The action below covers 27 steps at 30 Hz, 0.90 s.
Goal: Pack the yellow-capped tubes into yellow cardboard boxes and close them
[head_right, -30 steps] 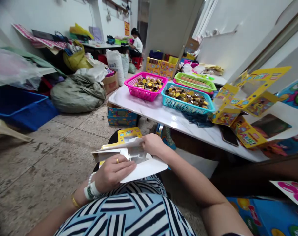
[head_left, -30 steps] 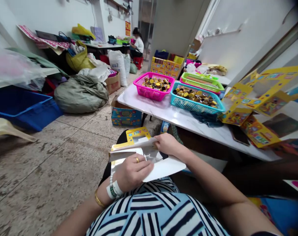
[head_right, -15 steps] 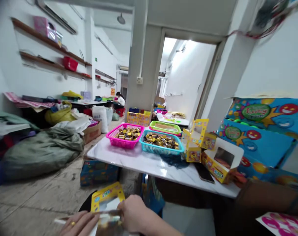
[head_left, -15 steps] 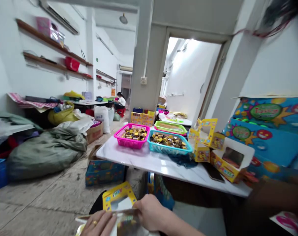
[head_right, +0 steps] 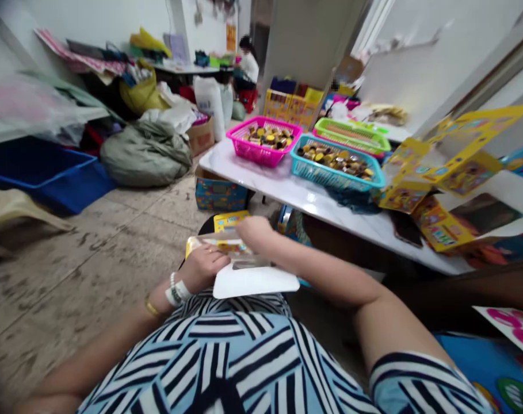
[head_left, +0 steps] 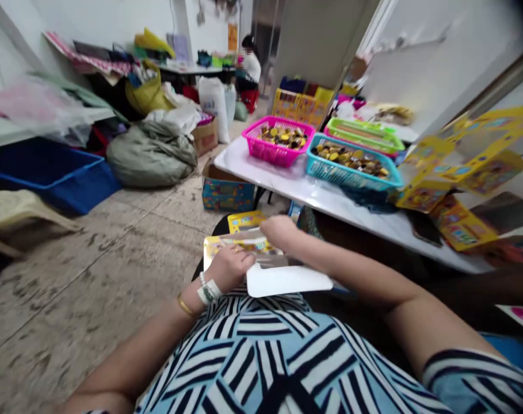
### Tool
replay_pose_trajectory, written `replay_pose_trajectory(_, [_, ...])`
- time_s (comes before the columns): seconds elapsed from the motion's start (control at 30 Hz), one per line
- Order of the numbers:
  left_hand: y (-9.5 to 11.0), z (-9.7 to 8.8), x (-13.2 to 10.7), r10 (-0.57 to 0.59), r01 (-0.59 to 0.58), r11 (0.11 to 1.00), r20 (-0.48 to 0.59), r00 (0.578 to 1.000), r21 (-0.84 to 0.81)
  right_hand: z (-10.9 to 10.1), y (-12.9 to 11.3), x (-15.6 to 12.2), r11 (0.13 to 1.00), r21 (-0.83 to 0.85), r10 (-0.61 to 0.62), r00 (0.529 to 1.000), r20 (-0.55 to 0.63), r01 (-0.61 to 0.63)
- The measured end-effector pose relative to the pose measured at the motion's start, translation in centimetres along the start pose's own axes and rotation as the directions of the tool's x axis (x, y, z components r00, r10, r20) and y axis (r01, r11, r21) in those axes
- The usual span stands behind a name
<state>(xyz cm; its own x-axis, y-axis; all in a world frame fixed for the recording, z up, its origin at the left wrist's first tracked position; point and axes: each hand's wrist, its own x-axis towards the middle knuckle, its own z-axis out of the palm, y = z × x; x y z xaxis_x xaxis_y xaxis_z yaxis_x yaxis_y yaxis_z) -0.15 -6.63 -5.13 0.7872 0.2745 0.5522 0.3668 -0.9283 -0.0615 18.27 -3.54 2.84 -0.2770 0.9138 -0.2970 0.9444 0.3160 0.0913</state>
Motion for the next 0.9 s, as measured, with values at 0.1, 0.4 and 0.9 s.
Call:
replay_pose_trajectory(0.1, [1.2, 0.4, -1.1, 0.040, -0.031, 0.994, 0.093, 0.995, -0.100, -0.3, 3.0, 2.2, 0.994, -0.004, 0.105, 0.992, -0.069, -0.105])
replay_pose_trajectory(0.4, [-1.9, -2.7, 0.9, -0.315, 0.287, 0.920, -0.069, 0.946, -0.265, 0.5, 6.7, 2.1, 0.695, 0.699, -0.044, 0.981, -0.190, 0.167])
replay_pose_trajectory(0.9, [-14.1, 0.3, 3.9, -0.767, 0.377, -0.470, 0.581, 0.272, -0.798, 9.0, 4.4, -2.9, 0.614, 0.699, 0.274, 0.733, -0.623, 0.366])
